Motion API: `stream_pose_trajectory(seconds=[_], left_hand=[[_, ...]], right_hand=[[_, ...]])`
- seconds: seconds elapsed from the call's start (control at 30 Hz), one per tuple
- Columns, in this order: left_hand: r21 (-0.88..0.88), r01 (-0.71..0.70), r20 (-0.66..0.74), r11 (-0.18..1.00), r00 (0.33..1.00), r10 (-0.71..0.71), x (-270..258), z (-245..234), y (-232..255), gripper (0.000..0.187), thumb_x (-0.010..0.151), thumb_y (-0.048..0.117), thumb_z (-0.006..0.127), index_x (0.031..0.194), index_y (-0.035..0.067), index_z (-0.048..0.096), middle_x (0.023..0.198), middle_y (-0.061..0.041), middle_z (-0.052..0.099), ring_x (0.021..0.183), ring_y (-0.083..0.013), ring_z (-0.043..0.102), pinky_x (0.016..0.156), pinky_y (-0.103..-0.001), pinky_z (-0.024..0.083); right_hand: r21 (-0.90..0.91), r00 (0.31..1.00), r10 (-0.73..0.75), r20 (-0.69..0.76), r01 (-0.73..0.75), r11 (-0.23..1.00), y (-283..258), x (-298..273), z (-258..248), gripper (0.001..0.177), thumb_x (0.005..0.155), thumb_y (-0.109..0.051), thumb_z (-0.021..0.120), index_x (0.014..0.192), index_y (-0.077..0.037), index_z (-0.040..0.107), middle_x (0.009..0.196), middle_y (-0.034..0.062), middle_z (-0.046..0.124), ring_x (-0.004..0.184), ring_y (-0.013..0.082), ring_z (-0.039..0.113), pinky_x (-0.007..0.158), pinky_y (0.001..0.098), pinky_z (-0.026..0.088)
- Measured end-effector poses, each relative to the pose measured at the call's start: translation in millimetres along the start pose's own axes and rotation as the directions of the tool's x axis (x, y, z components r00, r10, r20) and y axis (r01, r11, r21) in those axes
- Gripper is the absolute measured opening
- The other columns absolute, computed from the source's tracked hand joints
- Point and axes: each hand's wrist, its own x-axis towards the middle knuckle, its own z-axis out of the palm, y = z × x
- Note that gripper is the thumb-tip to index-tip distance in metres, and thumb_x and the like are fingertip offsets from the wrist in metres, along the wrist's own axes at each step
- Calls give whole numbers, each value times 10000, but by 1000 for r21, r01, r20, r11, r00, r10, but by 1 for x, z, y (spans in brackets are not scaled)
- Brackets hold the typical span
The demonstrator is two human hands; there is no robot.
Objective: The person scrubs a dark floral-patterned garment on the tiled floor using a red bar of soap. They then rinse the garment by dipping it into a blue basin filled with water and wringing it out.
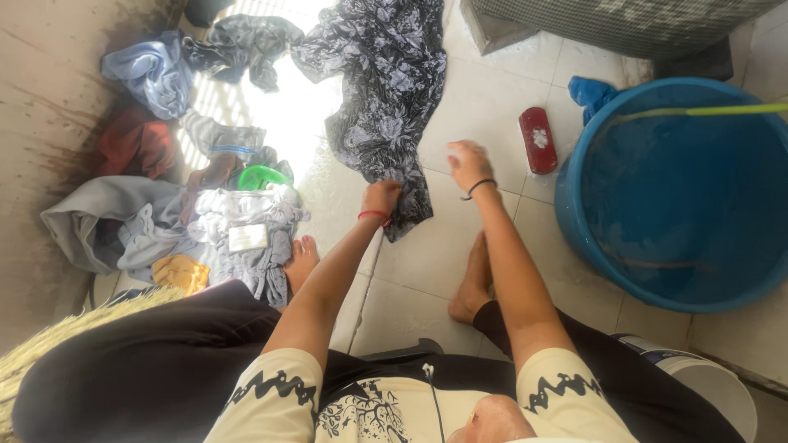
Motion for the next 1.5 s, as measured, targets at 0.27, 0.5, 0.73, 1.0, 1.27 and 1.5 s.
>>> stream_pose_trajectory(seconds=[0.27, 0.5, 0.73, 1.0, 1.27, 1.5], left_hand=[[548, -458, 498, 700, 851, 167, -27, 11, 64, 642, 1023, 578, 404, 1607, 374, 233, 1724, -5, 59, 1584, -307, 37, 1131, -811, 76], [492, -227, 357, 840, 933, 43, 1, 21, 120, 637, 1012, 588, 411, 1585, 357, 254, 1706, -34, 84, 1566, -331, 49, 1102, -822, 59], [391, -557, 278, 733, 830, 483, -80, 17, 25, 459, 1053, 275, 514, 1490, 135, 499, 1617, -116, 402, 1538, -296, 336, 1276, -489, 261], [440, -711, 388, 548, 701, 598, -97, 16, -4, 552, 919, 128, 498, 1444, -37, 532, 1520, -203, 504, 1426, -328, 446, 1199, -461, 321], [467, -693, 481, 550, 721, 499, -110, 25, -16, 524, 927, 110, 468, 1423, -52, 521, 1524, -226, 499, 1428, -349, 455, 1180, -460, 353], [545, -713, 520, 441, 700, 489, -116, 25, -12, 540, 979, 145, 404, 1482, -40, 466, 1519, -238, 480, 1416, -374, 456, 1135, -511, 377]], right_hand=[[-325, 856, 467, -223, -517, 792, 121, -5, -38, 940, 822, -424, 793, 1572, -87, 336, 1613, 311, 194, 1481, 469, 171, 1171, 582, 202], [-496, 843, 485, -231, -531, 687, 113, -24, -13, 666, 880, -460, 790, 1373, -132, 484, 1657, 270, 251, 1538, 455, 208, 1193, 658, 181], [-432, 944, 322, -68, -318, 844, 80, -42, -8, 746, 893, -394, 748, 1543, -247, 412, 1411, 186, 502, 1208, 445, 498, 979, 589, 433], [-125, 866, 114, 487, -60, 990, -33, -72, 20, 354, 1069, -554, 463, 1368, -364, 471, 1136, 221, 619, 971, 383, 690, 878, 502, 566], [-389, 841, 504, 199, -404, 828, -41, -40, 1, 551, 1019, -498, 513, 1485, -225, 399, 1252, 298, 593, 1079, 451, 636, 901, 571, 514], [-318, 809, -205, 551, 431, 844, -51, -116, 50, 638, 953, -347, 583, 1539, -363, 332, 1258, 357, 508, 1009, 486, 565, 809, 599, 482]])
